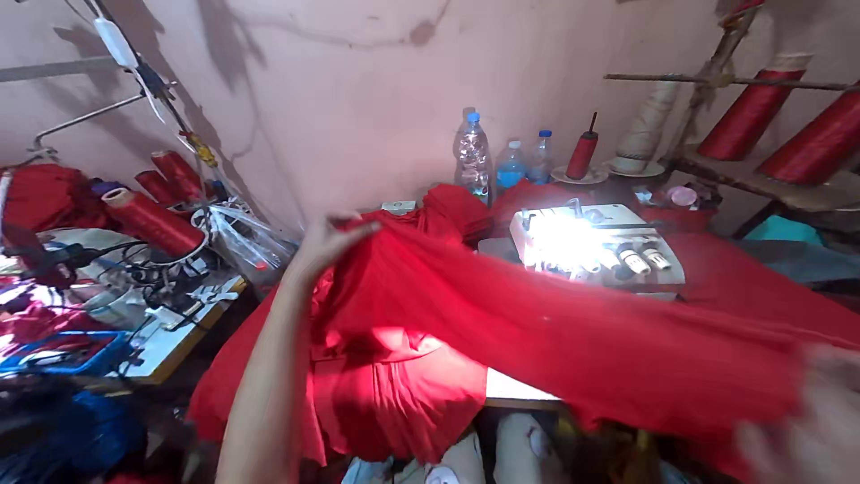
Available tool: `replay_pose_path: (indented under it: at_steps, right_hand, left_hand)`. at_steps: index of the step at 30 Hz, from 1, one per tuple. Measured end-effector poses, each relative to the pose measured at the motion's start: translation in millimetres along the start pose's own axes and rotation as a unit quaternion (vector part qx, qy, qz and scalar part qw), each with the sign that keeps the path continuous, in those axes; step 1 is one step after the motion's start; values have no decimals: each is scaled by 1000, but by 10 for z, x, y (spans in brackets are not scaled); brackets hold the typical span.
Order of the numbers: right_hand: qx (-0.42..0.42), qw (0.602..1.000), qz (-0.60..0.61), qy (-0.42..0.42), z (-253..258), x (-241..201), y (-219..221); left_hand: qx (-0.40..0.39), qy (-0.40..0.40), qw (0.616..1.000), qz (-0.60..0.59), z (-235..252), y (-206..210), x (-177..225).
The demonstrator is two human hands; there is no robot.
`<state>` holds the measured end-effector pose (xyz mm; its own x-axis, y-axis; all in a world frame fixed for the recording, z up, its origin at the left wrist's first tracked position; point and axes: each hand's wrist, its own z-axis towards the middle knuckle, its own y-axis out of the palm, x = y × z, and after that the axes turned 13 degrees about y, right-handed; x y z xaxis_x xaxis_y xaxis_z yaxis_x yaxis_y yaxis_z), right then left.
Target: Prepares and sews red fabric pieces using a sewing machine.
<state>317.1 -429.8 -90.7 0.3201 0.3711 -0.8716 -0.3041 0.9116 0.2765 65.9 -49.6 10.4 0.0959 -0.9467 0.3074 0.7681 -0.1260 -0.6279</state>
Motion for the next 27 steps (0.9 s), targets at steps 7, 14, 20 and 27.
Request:
replay_pose_path:
  at_steps: [7, 14, 20, 27]
  right_hand:
    - [-401, 871, 147, 243, -472, 765, 1294]
    - [-403, 859, 99, 299, -652, 768, 1437]
    - [-383, 898, 48, 210, -600, 741, 1386]
    - [-370, 913, 6, 171, -630, 682, 1355]
  left_hand:
    - [85, -91, 992, 25, -423, 408, 485]
    - [53, -143, 988, -38, -1528, 1380, 1294]
    - [157, -98, 979, -87, -1534, 1473, 1202]
    - [144, -90, 983, -73, -1572, 1469, 1208]
